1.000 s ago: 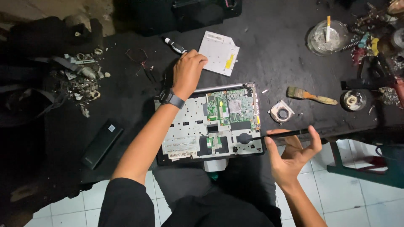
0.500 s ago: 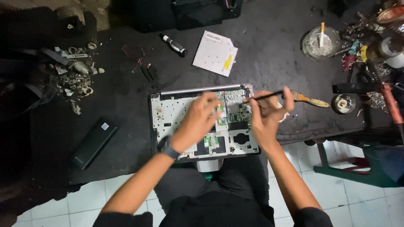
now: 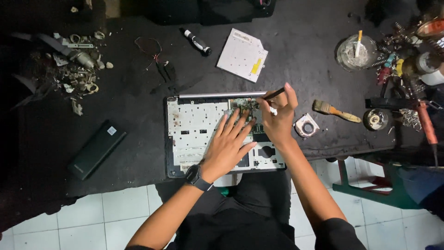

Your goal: The person cleans the internal components of a disassembled electronic device using a brush. They remove a metal plate and a fan, brush them individually, and place them on the table before brushing the main circuit board.

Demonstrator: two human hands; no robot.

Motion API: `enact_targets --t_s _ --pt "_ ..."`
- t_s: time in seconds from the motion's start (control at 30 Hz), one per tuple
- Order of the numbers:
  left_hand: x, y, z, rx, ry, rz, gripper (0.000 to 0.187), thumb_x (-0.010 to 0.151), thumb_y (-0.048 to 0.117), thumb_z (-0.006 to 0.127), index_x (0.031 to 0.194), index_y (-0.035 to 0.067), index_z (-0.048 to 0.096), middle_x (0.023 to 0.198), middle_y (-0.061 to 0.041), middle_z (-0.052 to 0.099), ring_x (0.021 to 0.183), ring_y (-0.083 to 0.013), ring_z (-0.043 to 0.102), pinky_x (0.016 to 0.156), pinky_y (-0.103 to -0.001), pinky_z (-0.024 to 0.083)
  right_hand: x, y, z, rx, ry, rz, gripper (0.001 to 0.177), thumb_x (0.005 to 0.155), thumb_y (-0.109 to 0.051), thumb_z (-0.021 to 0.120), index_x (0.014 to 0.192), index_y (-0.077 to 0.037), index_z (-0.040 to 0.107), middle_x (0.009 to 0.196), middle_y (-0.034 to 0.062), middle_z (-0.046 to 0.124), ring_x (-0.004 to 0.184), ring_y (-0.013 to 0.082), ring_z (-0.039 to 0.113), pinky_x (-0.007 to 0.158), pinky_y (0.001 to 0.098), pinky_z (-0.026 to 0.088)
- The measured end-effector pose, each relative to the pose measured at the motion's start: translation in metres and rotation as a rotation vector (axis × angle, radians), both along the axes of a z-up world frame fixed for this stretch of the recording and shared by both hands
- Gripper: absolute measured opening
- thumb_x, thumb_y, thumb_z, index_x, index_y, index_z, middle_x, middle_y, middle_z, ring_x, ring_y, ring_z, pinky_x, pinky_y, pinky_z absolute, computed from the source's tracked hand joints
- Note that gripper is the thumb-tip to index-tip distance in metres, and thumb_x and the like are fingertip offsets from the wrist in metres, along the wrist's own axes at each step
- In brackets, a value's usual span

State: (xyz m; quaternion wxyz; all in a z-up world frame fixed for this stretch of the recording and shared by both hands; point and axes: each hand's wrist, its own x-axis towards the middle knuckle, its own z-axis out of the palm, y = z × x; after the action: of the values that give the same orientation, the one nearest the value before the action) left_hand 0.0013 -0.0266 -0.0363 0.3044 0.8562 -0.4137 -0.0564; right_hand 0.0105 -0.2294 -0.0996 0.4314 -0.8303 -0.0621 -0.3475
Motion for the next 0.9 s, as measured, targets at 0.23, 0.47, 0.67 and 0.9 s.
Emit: enact_targets --t_s 0.23,0.47,0.67,0.9 --pt "-0.001 0.0 -0.006 -0.014 -0.005 0.014 0.055 0.106 0.041 0.051 0.149 0.008 0.049 0.159 -0.019 0.04 0.153 -0.0357 0.026 0.126 -0.053 0.008 0.0 0.004 0.009 -0.021 0.056 0.003 0.076 0.1 0.019 0.057 0.154 0.001 0.006 0.107 0.0241 0.063 0.091 0.0451 0.074 0.066 0.0486 0.067" --pt "0.0 0.001 -0.001 0.021 -0.019 0.013 0.055 0.105 0.042 0.051 0.149 0.009 0.048 0.157 -0.019 0.043 0.151 -0.0369 0.029 0.125 -0.054 0.011 0.001 0.003 0.018 -0.113 -0.054 0.045 0.076 0.09 0.012 0.075 0.149 0.0 0.029 0.105 0.022 0.065 0.085 0.0444 0.075 0.061 0.0479 0.067" --pt "0.001 -0.001 -0.001 0.039 -0.006 0.014 0.056 0.106 0.044 0.05 0.15 0.011 0.047 0.157 -0.018 0.043 0.152 -0.0346 0.027 0.126 -0.052 0.009 -0.004 0.007 0.019 -0.097 0.034 0.037 0.065 0.101 0.012 0.062 0.151 0.0 0.022 0.103 0.0198 0.071 0.09 0.0446 0.075 0.067 0.0543 0.066" --pt "0.001 -0.003 0.0 0.039 0.036 0.006 0.057 0.105 0.043 0.051 0.152 0.012 0.045 0.161 -0.015 0.039 0.154 -0.0342 0.024 0.126 -0.052 0.006 0.0 0.002 0.014 -0.067 -0.054 0.046 0.084 0.088 0.014 0.077 0.152 -0.006 0.028 0.106 0.0191 0.067 0.093 0.0392 0.072 0.074 0.0497 0.062"
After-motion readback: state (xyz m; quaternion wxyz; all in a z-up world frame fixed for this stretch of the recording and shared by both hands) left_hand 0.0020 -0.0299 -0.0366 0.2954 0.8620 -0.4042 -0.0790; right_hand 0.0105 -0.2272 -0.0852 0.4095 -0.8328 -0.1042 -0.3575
